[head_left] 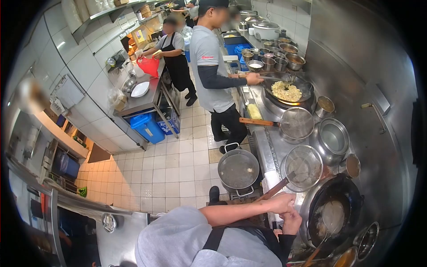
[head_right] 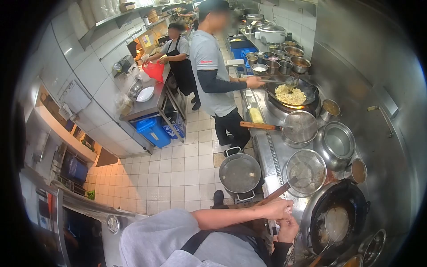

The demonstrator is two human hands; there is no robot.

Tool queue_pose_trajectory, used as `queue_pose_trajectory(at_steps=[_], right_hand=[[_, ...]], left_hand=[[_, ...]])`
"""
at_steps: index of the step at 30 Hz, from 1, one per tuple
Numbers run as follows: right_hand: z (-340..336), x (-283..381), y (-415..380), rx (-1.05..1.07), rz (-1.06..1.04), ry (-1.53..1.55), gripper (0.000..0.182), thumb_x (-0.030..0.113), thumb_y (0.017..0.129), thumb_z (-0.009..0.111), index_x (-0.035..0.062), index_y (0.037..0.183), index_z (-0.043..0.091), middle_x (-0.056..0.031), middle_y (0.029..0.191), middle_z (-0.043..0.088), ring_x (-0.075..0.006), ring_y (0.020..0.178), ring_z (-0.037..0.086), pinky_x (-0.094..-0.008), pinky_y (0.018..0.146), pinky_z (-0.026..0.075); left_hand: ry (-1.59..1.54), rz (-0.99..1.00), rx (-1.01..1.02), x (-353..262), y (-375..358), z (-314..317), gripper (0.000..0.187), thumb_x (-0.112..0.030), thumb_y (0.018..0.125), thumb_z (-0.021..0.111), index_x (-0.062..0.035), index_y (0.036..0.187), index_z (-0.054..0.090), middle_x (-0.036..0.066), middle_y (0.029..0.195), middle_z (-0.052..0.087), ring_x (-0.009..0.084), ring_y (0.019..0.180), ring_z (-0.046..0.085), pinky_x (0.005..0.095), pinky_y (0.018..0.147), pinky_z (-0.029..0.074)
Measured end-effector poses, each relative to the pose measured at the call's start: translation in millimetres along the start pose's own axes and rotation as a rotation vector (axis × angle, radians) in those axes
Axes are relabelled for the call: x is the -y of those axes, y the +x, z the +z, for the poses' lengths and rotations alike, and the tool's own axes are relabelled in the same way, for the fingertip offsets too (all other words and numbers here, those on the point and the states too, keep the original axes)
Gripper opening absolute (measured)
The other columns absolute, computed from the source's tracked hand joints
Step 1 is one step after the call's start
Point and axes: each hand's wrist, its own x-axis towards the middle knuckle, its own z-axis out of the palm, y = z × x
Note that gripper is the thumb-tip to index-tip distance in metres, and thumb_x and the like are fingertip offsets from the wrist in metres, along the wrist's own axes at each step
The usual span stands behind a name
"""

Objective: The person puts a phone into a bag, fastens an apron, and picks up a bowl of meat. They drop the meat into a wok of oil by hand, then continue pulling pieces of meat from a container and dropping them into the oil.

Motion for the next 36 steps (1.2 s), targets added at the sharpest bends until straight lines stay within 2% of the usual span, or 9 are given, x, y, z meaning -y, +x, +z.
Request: queue_pose_trajectory(at_steps=[10,12,14,15,16,20,26,33,36], right_hand=[[4,17,2,-0.07,0.073,0.22,0.011,0.004,0.097,0.065,-0.0041,0.103,0.069,-0.0059,0.088,0.068,-0.015,0.073,0.067,-0.0302,0.065,0.056],[-5,9,5,0.032,0.048,0.369,0.011,0.009,0.098,0.066,-0.0011,0.104,0.067,-0.0037,0.09,0.066,-0.0122,0.078,0.061,-0.0288,0.07,0.049],[-6,16,3,0.032,0.147,0.492,0.014,0.009,0.098,0.066,-0.0001,0.108,0.066,-0.0052,0.095,0.066,-0.013,0.083,0.061,-0.0295,0.074,0.049],[3,48,-4,0.083,0.113,0.642,0.013,0.008,0.1,0.065,0.0007,0.11,0.065,-0.0064,0.1,0.067,-0.0133,0.089,0.061,-0.031,0.079,0.05],[-1,45,-5,0.133,0.083,0.763,0.013,0.007,0.101,0.063,0.0009,0.113,0.064,-0.0062,0.105,0.066,-0.0135,0.095,0.061,-0.0318,0.084,0.05],[-23,19,-8,0.164,0.126,1.118,0.021,0.005,0.103,0.06,-0.0011,0.123,0.062,-0.0066,0.115,0.065,-0.0128,0.102,0.06,-0.0286,0.088,0.049],[-40,49,-19,0.087,0.078,0.533,0.031,0.009,0.103,0.061,-0.0003,0.133,0.062,-0.0043,0.111,0.065,-0.0138,0.098,0.062,-0.0283,0.082,0.051],[-20,55,-21,-0.2,-0.291,-0.441,0.012,0.006,0.092,0.064,-0.0031,0.099,0.066,-0.0262,0.097,0.065,-0.0469,0.094,0.064,-0.0497,0.082,0.051],[-20,52,-20,-0.228,-0.339,-0.518,0.012,0.006,0.092,0.063,-0.0031,0.099,0.065,-0.025,0.09,0.064,-0.0461,0.086,0.063,-0.0482,0.078,0.051]], left_hand=[[0.111,0.188,-0.253,9,0,1,0.03,-0.027,0.094,0.068,0.0021,0.101,0.064,0.025,0.087,0.07,0.0453,0.089,0.07,0.0524,0.076,0.053],[-0.321,-0.261,0.116,-15,-1,-25,0.029,-0.028,0.1,0.066,0.0013,0.1,0.067,0.025,0.109,0.07,0.0344,0.104,0.07,0.0456,0.085,0.055],[-0.355,-0.076,-0.038,44,12,11,0.033,-0.027,0.101,0.069,0.0005,0.118,0.064,0.014,0.102,0.073,0.0198,0.092,0.07,0.0338,0.077,0.057],[-0.611,-0.237,0.035,17,5,-5,0.032,-0.022,0.101,0.069,-0.0001,0.123,0.061,0.011,0.101,0.072,0.0166,0.089,0.07,0.0299,0.073,0.058],[-0.623,-0.371,0.041,0,4,-16,0.025,-0.016,0.101,0.068,-0.0002,0.119,0.062,0.011,0.1,0.072,0.0155,0.086,0.07,0.0293,0.07,0.058],[-1.145,-0.213,0.191,1,4,-17,0.016,-0.006,0.101,0.065,0.0017,0.114,0.062,0.014,0.105,0.072,0.021,0.088,0.073,0.033,0.072,0.064],[-1.125,-0.27,0.175,-3,4,-20,0.013,-0.001,0.101,0.064,0.0011,0.114,0.06,0.016,0.108,0.071,0.0226,0.095,0.073,0.0394,0.078,0.066],[-0.752,-0.251,0.213,-13,4,2,0.021,0.002,0.094,0.073,-0.0003,0.11,0.058,0.012,0.103,0.07,0.0172,0.091,0.072,0.033,0.076,0.065],[-0.539,-0.22,0.17,-18,5,7,0.024,0.007,0.091,0.073,-0.0028,0.105,0.056,0.009,0.101,0.069,0.014,0.088,0.071,0.0293,0.074,0.063]])
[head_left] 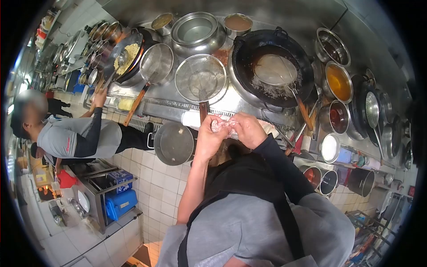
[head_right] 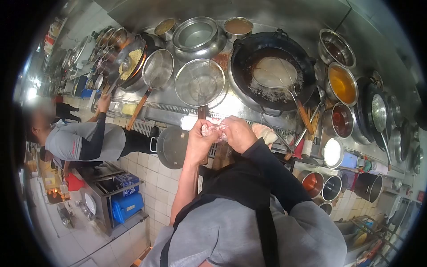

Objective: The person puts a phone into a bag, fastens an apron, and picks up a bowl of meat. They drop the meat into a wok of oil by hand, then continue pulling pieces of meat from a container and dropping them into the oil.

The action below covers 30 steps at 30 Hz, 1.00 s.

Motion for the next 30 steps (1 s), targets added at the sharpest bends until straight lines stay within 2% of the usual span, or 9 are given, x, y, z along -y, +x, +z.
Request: queue_pose_trajectory(at_steps=[6,9,15,18,19,22,23,27,30], right_hand=[[-12,-2,-4,0.065,0.48,0.444,0.008,0.005,0.095,0.063,-0.0013,0.099,0.065,-0.0061,0.069,0.058,-0.0187,0.061,0.055,-0.0343,0.06,0.045],[-5,-16,-7,-0.009,0.564,0.838,0.008,0.007,0.099,0.062,0.0008,0.102,0.066,0.0005,0.072,0.057,-0.0072,0.063,0.051,-0.0268,0.057,0.041],[-5,-20,-2,-0.162,0.608,1.195,0.014,0.009,0.101,0.063,-0.0006,0.111,0.066,-0.0003,0.083,0.06,-0.0065,0.068,0.052,-0.0241,0.059,0.041],[-17,-18,5,-0.123,0.505,0.883,0.014,0.009,0.102,0.064,0.0024,0.114,0.067,-0.002,0.091,0.065,-0.0069,0.076,0.055,-0.0232,0.067,0.045],[-24,-14,8,-0.017,0.435,0.733,0.022,0.012,0.1,0.068,0.0018,0.119,0.067,-0.0033,0.101,0.069,-0.0101,0.083,0.06,-0.0276,0.078,0.049],[-22,6,19,0.166,0.057,0.454,0.025,0.014,0.099,0.069,0.001,0.12,0.068,-0.0027,0.108,0.071,-0.0144,0.09,0.065,-0.0322,0.084,0.052],[-15,8,20,0.122,0.004,0.338,0.023,0.012,0.095,0.067,-0.0009,0.113,0.07,-0.0112,0.1,0.071,-0.0258,0.092,0.07,-0.038,0.086,0.054],[-9,10,24,0.175,-0.003,0.187,0.02,0.005,0.092,0.063,-0.0011,0.108,0.071,-0.0162,0.093,0.07,-0.0293,0.085,0.07,-0.0379,0.083,0.054],[-3,4,27,0.079,0.006,0.133,0.019,0.003,0.091,0.06,-0.0007,0.106,0.071,-0.0164,0.09,0.07,-0.0293,0.082,0.07,-0.0371,0.08,0.055]], left_hand=[[-0.097,0.009,0.042,-6,1,-4,0.024,0.008,0.09,0.073,-0.0031,0.104,0.056,0.007,0.102,0.067,0.0121,0.083,0.068,0.0267,0.071,0.06],[-0.176,0.008,0.061,-8,3,-9,0.024,0.007,0.091,0.074,-0.0034,0.105,0.057,0.007,0.102,0.068,0.0114,0.082,0.067,0.0259,0.07,0.059],[-0.093,0.029,0.156,-13,4,-15,0.029,0.006,0.091,0.074,-0.003,0.113,0.059,0.008,0.109,0.068,0.0109,0.088,0.066,0.0257,0.072,0.058],[-0.073,0.021,0.156,-16,2,-13,0.034,0.004,0.09,0.073,0.0,0.119,0.056,0.008,0.109,0.066,0.0107,0.083,0.064,0.0267,0.07,0.056],[-0.044,0.02,0.16,-19,1,-12,0.039,0.004,0.09,0.072,0.0014,0.125,0.054,0.009,0.112,0.064,0.0117,0.085,0.064,0.0274,0.072,0.056],[0.058,0.04,0.151,-24,0,-7,0.053,0.005,0.091,0.069,0.0053,0.14,0.049,0.011,0.121,0.061,0.0147,0.092,0.066,0.0292,0.076,0.058],[0.101,0.063,0.132,-20,1,-4,0.058,0.005,0.092,0.068,0.0064,0.145,0.046,0.011,0.124,0.06,0.0156,0.094,0.066,0.0295,0.077,0.058],[0.258,0.048,0.144,-24,1,-7,0.066,0.002,0.095,0.063,0.0092,0.155,0.037,0.014,0.123,0.061,0.017,0.097,0.066,0.0306,0.08,0.058],[0.282,0.093,0.197,-14,3,-13,0.056,0.0,0.097,0.062,0.0087,0.149,0.044,0.013,0.116,0.066,0.0151,0.096,0.066,0.0299,0.078,0.057]])
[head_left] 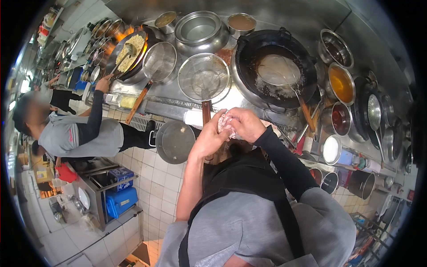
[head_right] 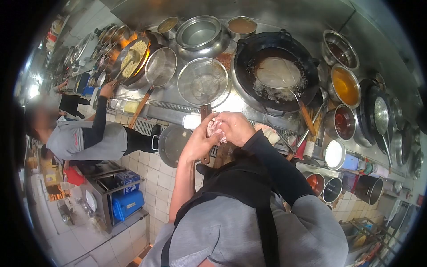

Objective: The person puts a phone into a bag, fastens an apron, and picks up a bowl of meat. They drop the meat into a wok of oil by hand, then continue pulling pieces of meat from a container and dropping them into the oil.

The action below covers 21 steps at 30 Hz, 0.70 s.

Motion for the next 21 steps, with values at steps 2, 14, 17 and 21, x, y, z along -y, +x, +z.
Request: queue_pose_trajectory(at_steps=[2,14,17,21], right_hand=[[0,-6,-1,-0.108,0.096,0.099,0.018,0.003,0.093,0.059,-0.0003,0.105,0.072,-0.0141,0.088,0.07,-0.0267,0.08,0.069,-0.0361,0.079,0.055],[-24,-38,-6,-0.056,0.406,1.258,0.022,0.01,0.106,0.056,0.0002,0.124,0.063,-0.0101,0.113,0.069,-0.0174,0.1,0.067,-0.0339,0.084,0.056],[-14,-52,-7,-0.149,0.435,1.17,0.021,0.012,0.107,0.056,-0.0005,0.122,0.061,-0.0123,0.113,0.068,-0.0207,0.101,0.068,-0.0373,0.085,0.058],[-2,-20,3,-0.355,0.548,1.18,0.024,0.014,0.108,0.052,-0.0016,0.126,0.057,-0.0148,0.117,0.067,-0.0234,0.101,0.068,-0.039,0.085,0.059]], left_hand=[[-0.035,-0.064,0.045,-3,0,-4,0.048,0.0,0.097,0.062,0.0058,0.144,0.05,0.01,0.111,0.069,0.0135,0.095,0.067,0.0287,0.077,0.056],[-0.412,-0.065,-0.085,1,6,-14,0.023,-0.004,0.101,0.065,-0.0049,0.123,0.061,0.006,0.105,0.073,0.0102,0.089,0.067,0.026,0.073,0.055],[-0.342,-0.04,-0.099,6,9,-9,0.025,-0.009,0.099,0.071,-0.0037,0.122,0.062,0.007,0.104,0.073,0.0096,0.087,0.067,0.0262,0.072,0.055],[0.044,-0.01,-0.2,-15,9,13,0.029,-0.012,0.096,0.075,0.0012,0.119,0.064,0.01,0.107,0.073,0.0154,0.09,0.07,0.0286,0.08,0.055]])
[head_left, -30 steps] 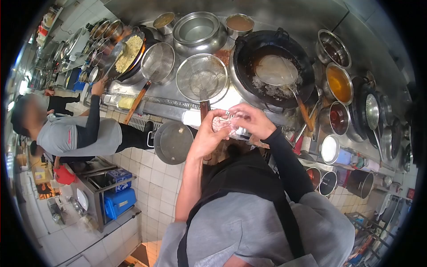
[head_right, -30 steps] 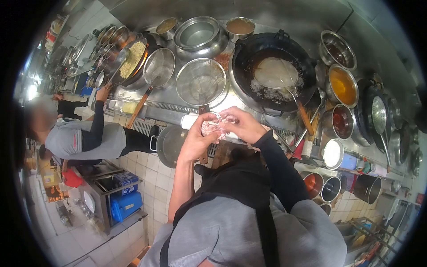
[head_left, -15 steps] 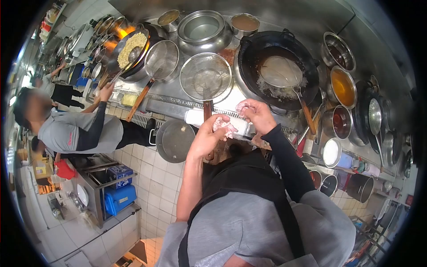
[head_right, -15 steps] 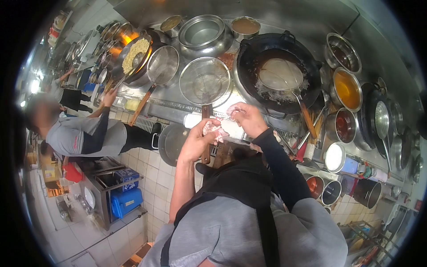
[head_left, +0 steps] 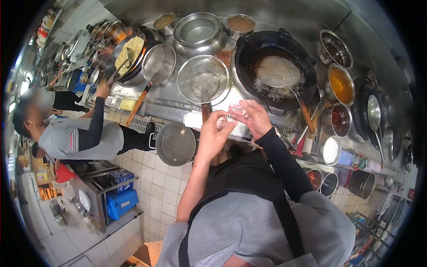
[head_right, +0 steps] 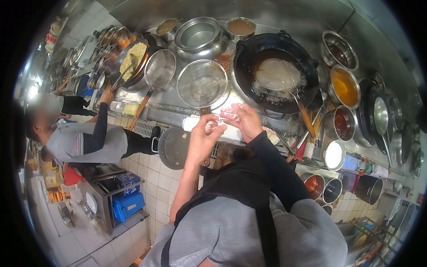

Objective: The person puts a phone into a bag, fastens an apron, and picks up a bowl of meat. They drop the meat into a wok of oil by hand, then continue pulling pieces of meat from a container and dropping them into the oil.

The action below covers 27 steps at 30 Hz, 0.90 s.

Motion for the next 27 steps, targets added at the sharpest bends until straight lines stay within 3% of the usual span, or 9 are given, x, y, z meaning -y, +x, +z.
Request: queue_pose_trajectory(at_steps=[3,7,10,13,16,19,20,23,27], right_hand=[[0,-23,2,0.121,-0.001,0.071,0.029,0.014,0.111,0.047,-0.0035,0.132,0.057,-0.0159,0.124,0.067,-0.0257,0.113,0.066,-0.0413,0.097,0.056],[12,-41,2,0.088,-0.094,-0.022,0.031,0.017,0.111,0.049,-0.0028,0.134,0.057,-0.0125,0.127,0.066,-0.0208,0.113,0.065,-0.038,0.098,0.055],[8,-36,0,0.072,-0.191,-0.392,0.027,0.015,0.109,0.055,-0.0002,0.129,0.063,-0.0084,0.118,0.07,-0.0143,0.099,0.067,-0.0277,0.083,0.055],[10,-26,-8,0.06,-0.164,-0.539,0.025,0.008,0.106,0.058,-0.0016,0.127,0.065,-0.0067,0.113,0.071,-0.012,0.102,0.066,-0.0262,0.087,0.054],[6,-27,-7,0.115,-0.237,-0.518,0.028,0.003,0.103,0.059,-0.0035,0.129,0.065,-0.0081,0.113,0.072,-0.0122,0.103,0.067,-0.0283,0.089,0.055],[7,-13,-14,0.287,-0.304,-0.688,0.031,0.003,0.101,0.061,-0.0037,0.131,0.065,-0.0077,0.109,0.073,-0.013,0.102,0.068,-0.0312,0.09,0.057],[11,-8,-18,0.289,-0.337,-0.781,0.03,0.004,0.099,0.062,-0.0037,0.128,0.066,-0.0108,0.107,0.074,-0.0173,0.1,0.069,-0.0331,0.089,0.056],[23,7,-26,0.28,-0.44,-1.058,0.029,0.007,0.093,0.066,-0.0035,0.12,0.07,-0.0199,0.104,0.075,-0.0304,0.097,0.074,-0.0389,0.087,0.056],[16,13,-17,0.324,-0.314,-1.22,0.023,0.009,0.09,0.064,-0.0035,0.108,0.07,-0.0275,0.098,0.07,-0.044,0.095,0.069,-0.0458,0.083,0.054]], left_hand=[[0.206,0.176,-0.068,8,7,20,0.033,-0.014,0.094,0.078,0.0041,0.119,0.064,0.016,0.107,0.074,0.0217,0.095,0.073,0.0325,0.083,0.056],[0.394,0.386,-0.137,13,7,26,0.022,-0.005,0.096,0.069,0.0058,0.115,0.063,0.024,0.105,0.072,0.0328,0.095,0.073,0.042,0.083,0.055],[0.275,0.244,-0.089,10,5,20,0.016,-0.004,0.099,0.064,0.0061,0.111,0.063,0.024,0.098,0.071,0.0321,0.089,0.073,0.0419,0.077,0.055],[0.172,0.148,-0.053,8,4,14,0.014,-0.007,0.1,0.061,0.0052,0.107,0.061,0.026,0.088,0.07,0.0474,0.085,0.069,0.049,0.076,0.053],[0.281,0.128,-0.074,26,11,5,0.015,-0.012,0.104,0.061,0.0021,0.1,0.061,0.014,0.075,0.068,0.0219,0.065,0.068,0.0355,0.06,0.052],[0.022,-0.042,-0.026,22,12,-3,0.025,-0.022,0.107,0.061,0.0026,0.1,0.062,0.009,0.071,0.064,0.018,0.062,0.063,0.0369,0.058,0.049],[-0.09,-0.093,0.009,21,12,-6,0.028,-0.025,0.108,0.061,0.0014,0.099,0.065,0.002,0.072,0.061,0.0076,0.064,0.055,0.0292,0.055,0.046],[-0.265,-0.161,0.048,22,10,-5,0.024,-0.022,0.108,0.061,0.0011,0.101,0.066,0.001,0.075,0.063,0.0079,0.064,0.056,0.0272,0.056,0.045],[-0.143,-0.087,0.041,27,6,-2,0.015,-0.015,0.105,0.062,-0.0012,0.102,0.065,0.001,0.08,0.065,0.0052,0.067,0.056,0.0235,0.058,0.045]])
